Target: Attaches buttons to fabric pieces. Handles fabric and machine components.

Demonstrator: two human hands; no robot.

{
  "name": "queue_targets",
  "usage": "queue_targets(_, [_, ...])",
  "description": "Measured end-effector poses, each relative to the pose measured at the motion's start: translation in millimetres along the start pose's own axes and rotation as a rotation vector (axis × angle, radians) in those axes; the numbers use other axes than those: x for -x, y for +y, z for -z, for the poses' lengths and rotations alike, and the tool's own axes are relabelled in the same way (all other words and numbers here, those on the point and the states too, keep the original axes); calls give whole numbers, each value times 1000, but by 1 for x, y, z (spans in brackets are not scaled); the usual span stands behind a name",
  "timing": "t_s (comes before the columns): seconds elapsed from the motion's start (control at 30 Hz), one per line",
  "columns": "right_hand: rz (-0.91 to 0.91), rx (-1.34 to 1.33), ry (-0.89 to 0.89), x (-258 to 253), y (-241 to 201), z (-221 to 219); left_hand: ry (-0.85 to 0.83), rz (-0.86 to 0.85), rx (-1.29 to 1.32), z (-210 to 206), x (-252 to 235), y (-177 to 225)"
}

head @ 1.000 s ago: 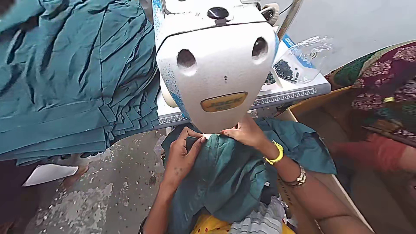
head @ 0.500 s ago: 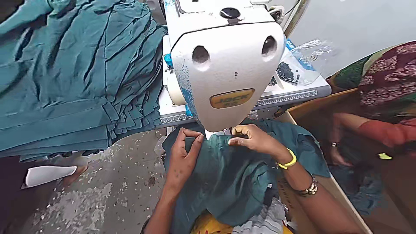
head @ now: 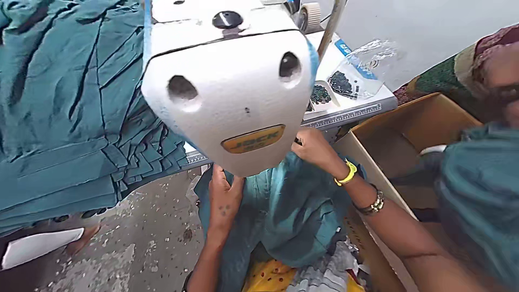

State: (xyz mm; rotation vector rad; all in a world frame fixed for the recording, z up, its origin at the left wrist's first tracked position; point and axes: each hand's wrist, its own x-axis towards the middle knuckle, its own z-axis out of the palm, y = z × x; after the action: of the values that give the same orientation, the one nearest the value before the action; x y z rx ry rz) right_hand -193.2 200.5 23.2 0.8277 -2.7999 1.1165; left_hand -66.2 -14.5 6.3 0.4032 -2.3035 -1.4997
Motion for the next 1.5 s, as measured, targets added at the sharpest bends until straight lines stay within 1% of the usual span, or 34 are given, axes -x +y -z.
queue_targets(0.07, [115, 234, 197, -10, 23, 2, -18, 19, 15, 1, 0, -1])
queue_targets(0.1, [133, 319, 250, -15, 30, 4, -24, 30, 13, 1, 0, -1])
queue_targets(0.13, [135, 371, 261, -19, 35, 6, -27, 39, 6, 2, 0, 0])
queue_targets(0.27, [153, 502, 200, -30, 42, -1, -68, 61, -19, 8, -4, 0])
queue_targets(0.33, [197, 523, 234, -31, 44, -5, -83, 74, -2, 9, -3, 1])
queue_targets(0.5, [305, 345, 350, -21, 54, -1, -63, 66, 56, 4, -2, 0])
queue_targets(0.53, [282, 290, 356, -19, 54, 1, -66, 72, 69, 5, -3, 0])
queue_targets(0.6, [170, 167, 341, -11, 48, 9, -69, 98, 72, 6, -6, -1])
queue_targets(0.7, [-45, -9, 237, -6, 31, 24, -77, 154, 60, 6, -9, -1])
queue_targets(0.73, [-74, -55, 207, -6, 27, 28, -84, 177, 44, 6, -10, -1])
queue_targets(0.8, [-42, -79, 204, -11, 14, 31, -96, 219, -9, 5, -12, 4])
queue_targets(0.87, [132, 14, 279, -6, -6, 24, -121, 187, -68, 8, -9, 7])
queue_targets(0.9, [271, 93, 320, -1, -14, 18, -151, 105, -91, 12, -2, 9])
queue_targets(0.97, [616, 225, 386, 6, -25, 2, -278, -191, -56, 24, 16, 13])
queue_targets(1.0, [768, 259, 377, 8, -31, -7, -361, -319, 0, 29, 24, 15])
queue_targets(1.03, [893, 303, 345, 9, -38, -14, -429, -392, 53, 30, 30, 17])
queue_targets(1.07, [955, 321, 311, 8, -43, -18, -466, -425, 95, 31, 35, 16])
queue_targets(1.1, [948, 314, 292, 7, -47, -21, -464, -437, 107, 31, 38, 14])
queue_targets(1.13, [893, 270, 265, 7, -50, -21, -438, -447, 109, 33, 38, 13])
queue_targets(1.17, [812, 170, 205, 9, -51, -20, -414, -450, 114, 38, 36, 13])
queue_targets(1.23, [615, -200, -82, 23, -52, -18, -332, -399, 134, 58, 34, 14])
queue_targets(1.27, [536, -343, -218, 30, -52, -15, -266, -344, 148, 72, 32, 12])
queue_targets(1.3, [479, -394, -266, 35, -50, -14, -185, -271, 147, 88, 28, 7])
queue_targets(1.37, [346, -312, -137, 32, -44, -15, -46, -103, 76, 113, 17, -11])
queue_targets(1.4, [273, -257, -99, 25, -40, -15, -24, -5, 24, 116, 12, -22])
queue_targets(1.43, [185, -233, -107, 18, -39, -17, -21, 67, -19, 116, 9, -32])
queue_targets(1.5, [18, -239, -151, 8, -47, -20, -26, 149, -55, 110, 5, -48])
